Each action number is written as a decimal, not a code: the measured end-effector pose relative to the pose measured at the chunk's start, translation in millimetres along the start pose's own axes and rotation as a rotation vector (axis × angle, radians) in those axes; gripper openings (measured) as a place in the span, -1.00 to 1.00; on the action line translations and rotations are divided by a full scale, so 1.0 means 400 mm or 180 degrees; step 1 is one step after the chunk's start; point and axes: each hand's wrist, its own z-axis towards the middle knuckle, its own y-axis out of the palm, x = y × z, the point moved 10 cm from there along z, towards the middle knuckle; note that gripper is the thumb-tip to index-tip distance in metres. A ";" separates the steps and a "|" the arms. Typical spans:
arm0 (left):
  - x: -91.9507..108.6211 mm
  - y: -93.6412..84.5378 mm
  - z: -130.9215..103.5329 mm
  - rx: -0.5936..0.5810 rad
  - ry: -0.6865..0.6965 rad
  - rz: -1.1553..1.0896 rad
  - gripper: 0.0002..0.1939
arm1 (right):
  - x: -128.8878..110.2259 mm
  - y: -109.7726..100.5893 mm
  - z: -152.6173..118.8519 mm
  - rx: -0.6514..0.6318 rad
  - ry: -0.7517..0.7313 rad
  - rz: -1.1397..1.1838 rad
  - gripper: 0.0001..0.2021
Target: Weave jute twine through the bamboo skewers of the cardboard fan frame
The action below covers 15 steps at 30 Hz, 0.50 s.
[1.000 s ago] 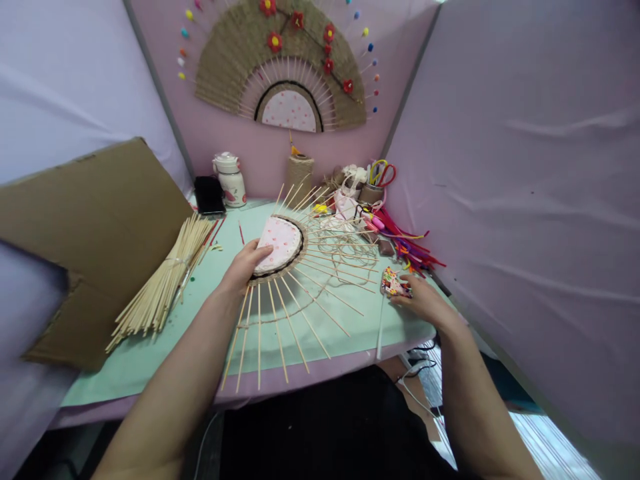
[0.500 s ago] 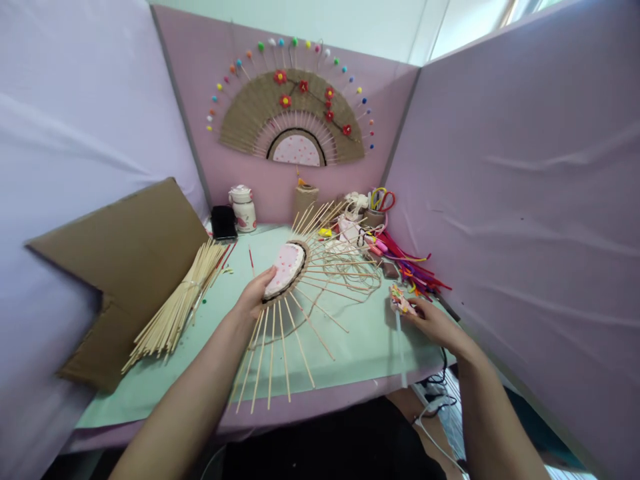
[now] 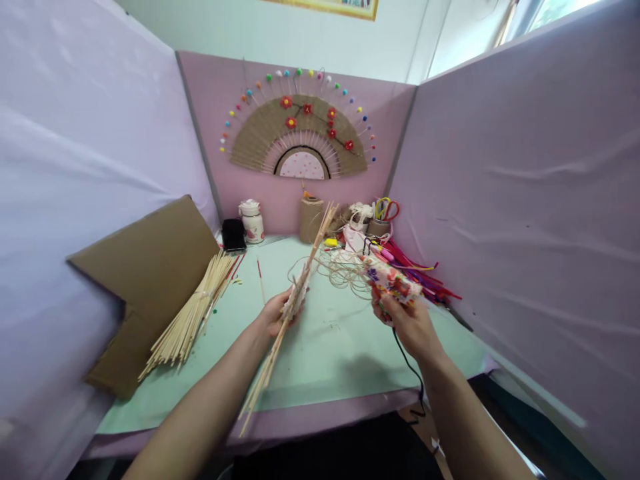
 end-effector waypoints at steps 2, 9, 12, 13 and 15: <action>-0.014 0.006 0.003 -0.0082 -0.0149 -0.0062 -0.72 | -0.006 0.052 0.013 -0.0213 -0.0161 -0.0237 -0.60; -0.063 0.027 0.000 -0.0557 -0.0675 -0.0251 -0.74 | -0.037 0.168 0.060 -0.0340 -0.0627 -0.0608 -0.56; -0.074 0.038 0.001 -0.0777 -0.0767 -0.0359 -0.76 | -0.052 0.186 0.070 -0.0255 -0.0790 -0.0654 -0.59; -0.078 0.040 0.003 -0.0811 -0.0802 -0.0357 -0.75 | -0.053 0.190 0.074 -0.0231 -0.0815 -0.0666 -0.59; -0.085 0.041 0.007 -0.0829 -0.0874 -0.0325 -0.72 | -0.047 0.196 0.083 -0.0203 -0.0814 -0.0706 -0.58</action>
